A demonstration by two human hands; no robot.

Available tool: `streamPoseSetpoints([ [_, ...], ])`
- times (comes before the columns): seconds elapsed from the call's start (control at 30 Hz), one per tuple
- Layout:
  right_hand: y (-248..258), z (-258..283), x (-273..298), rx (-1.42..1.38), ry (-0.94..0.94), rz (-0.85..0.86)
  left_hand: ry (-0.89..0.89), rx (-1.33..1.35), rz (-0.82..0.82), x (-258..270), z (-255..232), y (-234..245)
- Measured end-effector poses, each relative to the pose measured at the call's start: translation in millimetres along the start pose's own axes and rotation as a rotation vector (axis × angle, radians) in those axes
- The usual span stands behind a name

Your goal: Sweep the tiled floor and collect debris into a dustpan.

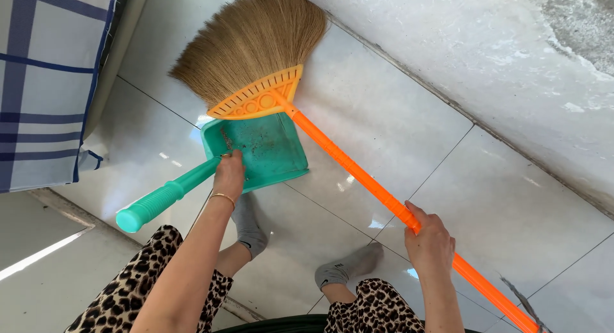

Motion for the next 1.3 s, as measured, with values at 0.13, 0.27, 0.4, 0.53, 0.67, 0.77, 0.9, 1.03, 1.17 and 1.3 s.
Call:
streamPoseSetpoints([
  [0.13,5.9,2.7,6.2,-0.014,-0.020,0.002,0.000,0.301,-0.070,15.2,-8.1,12.5],
  [0.27,3.5,3.5,8.1,-0.018,-0.033,0.005,0.054,0.435,-0.114,33.7,-8.4,22.2],
  [0.4,3.0,1.4,12.3,-0.018,-0.025,-0.008,0.188,0.364,-0.057,41.6,-40.7,58.9],
  [0.53,3.8,4.5,14.4,-0.031,-0.007,-0.010,-0.264,0.450,-0.484,21.1,-113.3,117.8],
  [0.67,2.6,8.3,19.0,-0.038,0.006,-0.018,-0.418,0.645,-0.471,-41.4,-179.3,115.9],
  [0.77,-0.8,6.3,20.3,-0.029,0.017,-0.019,-0.469,0.429,-0.314,-95.6,-223.9,84.5],
  [0.9,0.7,9.9,18.8,-0.006,0.019,-0.013,-0.443,0.088,-0.097,-146.2,-257.9,53.3],
  [1.03,-2.7,6.0,16.2,0.025,0.005,0.015,-0.356,-0.001,-0.045,-161.9,-267.8,35.3],
  [1.17,0.2,7.4,14.5,0.019,0.006,0.010,-0.240,0.227,-0.116,-184.5,-251.3,0.5],
  [1.3,2.9,9.7,11.6,0.026,-0.031,0.062,-0.244,0.326,-0.214,-200.0,-247.5,-18.7],
])
Point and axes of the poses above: each hand's wrist, its own x-axis away from the middle knuckle, its own y-axis out of the back of the hand, z = x × y, the point moved 6 cm from there along -x, towards the middle knuckle, and after that the axes turned 5 degrees about x, right-handed, at the moved point
